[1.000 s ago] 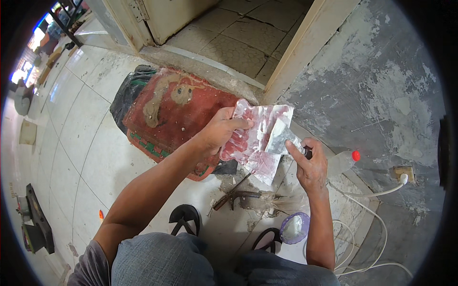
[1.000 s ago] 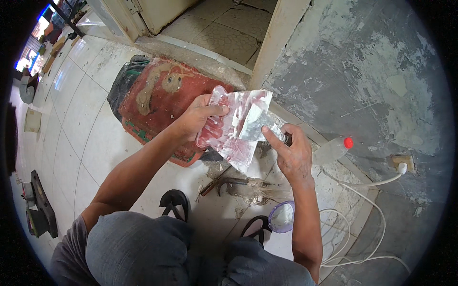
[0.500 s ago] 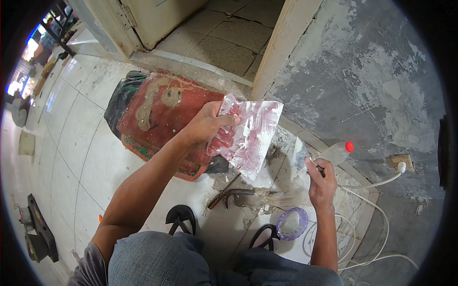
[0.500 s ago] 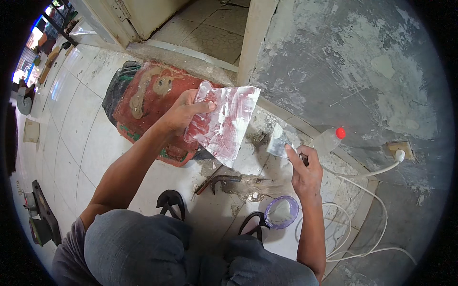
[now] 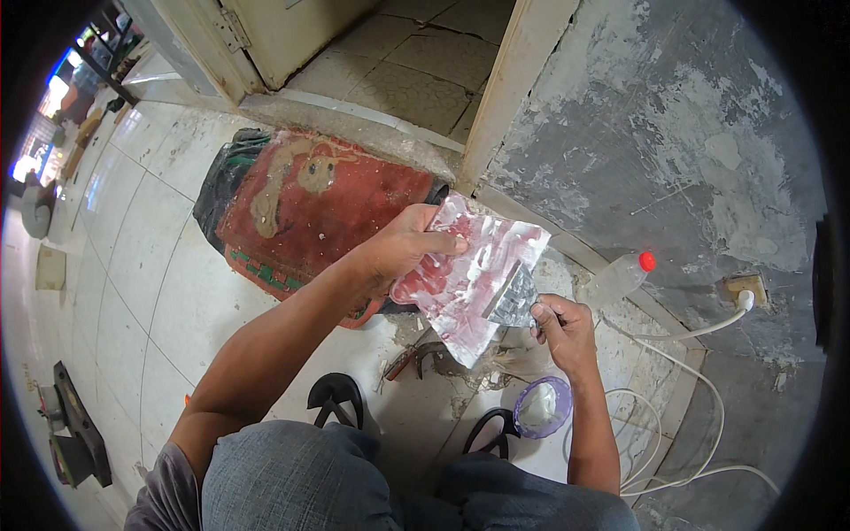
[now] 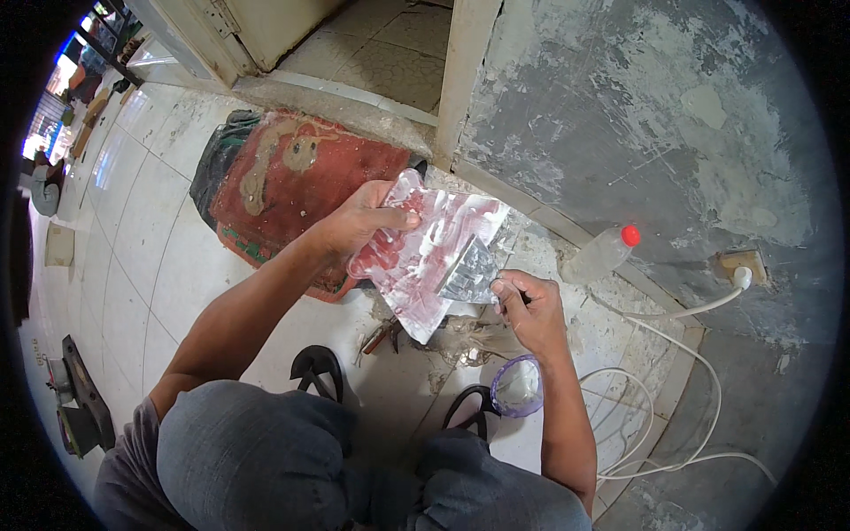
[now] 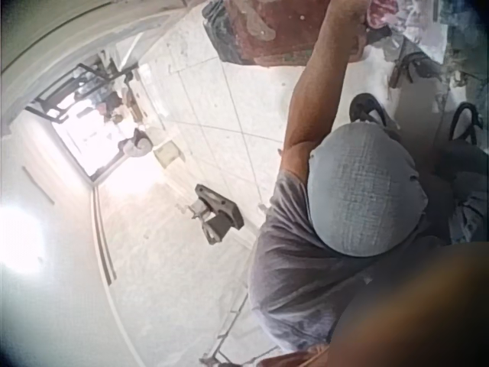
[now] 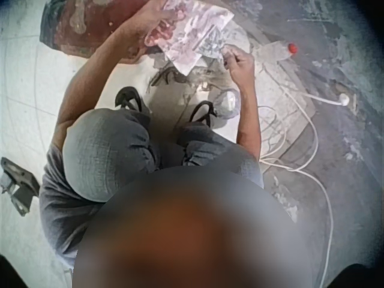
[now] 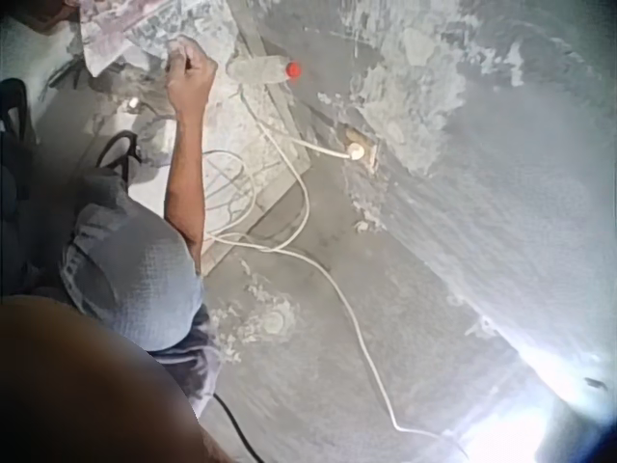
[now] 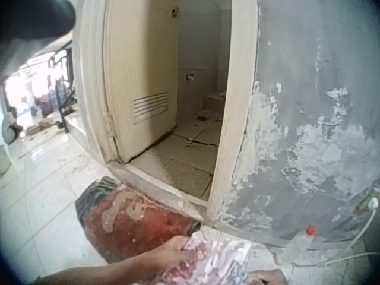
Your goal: Applying putty to repair a wall near a doorway using a putty knife.
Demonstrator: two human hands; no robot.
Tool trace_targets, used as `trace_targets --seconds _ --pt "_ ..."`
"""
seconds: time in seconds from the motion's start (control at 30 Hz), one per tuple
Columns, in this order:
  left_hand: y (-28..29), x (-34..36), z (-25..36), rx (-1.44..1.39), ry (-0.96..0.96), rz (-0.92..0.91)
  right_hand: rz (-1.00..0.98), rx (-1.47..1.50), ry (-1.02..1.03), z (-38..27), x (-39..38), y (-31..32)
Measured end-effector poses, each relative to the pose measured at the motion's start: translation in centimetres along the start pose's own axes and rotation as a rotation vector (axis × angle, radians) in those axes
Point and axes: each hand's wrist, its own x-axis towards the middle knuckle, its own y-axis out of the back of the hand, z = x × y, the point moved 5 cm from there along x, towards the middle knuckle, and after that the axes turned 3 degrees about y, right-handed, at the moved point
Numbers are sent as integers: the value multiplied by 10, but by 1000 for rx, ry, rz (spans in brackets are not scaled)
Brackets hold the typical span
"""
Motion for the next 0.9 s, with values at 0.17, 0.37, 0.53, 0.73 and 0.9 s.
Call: trace_targets --seconds 0.17,0.37,0.53,0.73,0.9 --pt "13 2 -3 36 -20 -2 10 -140 -62 19 -5 17" --pt "27 14 -4 120 -230 135 276 -82 -105 18 -38 14" --pt "18 9 -8 65 -374 287 256 232 -228 7 -47 -33" --pt "1 5 -16 210 -434 341 238 254 -262 18 -34 -50" --pt "-2 2 -22 179 -401 345 294 319 -305 22 -30 -56"
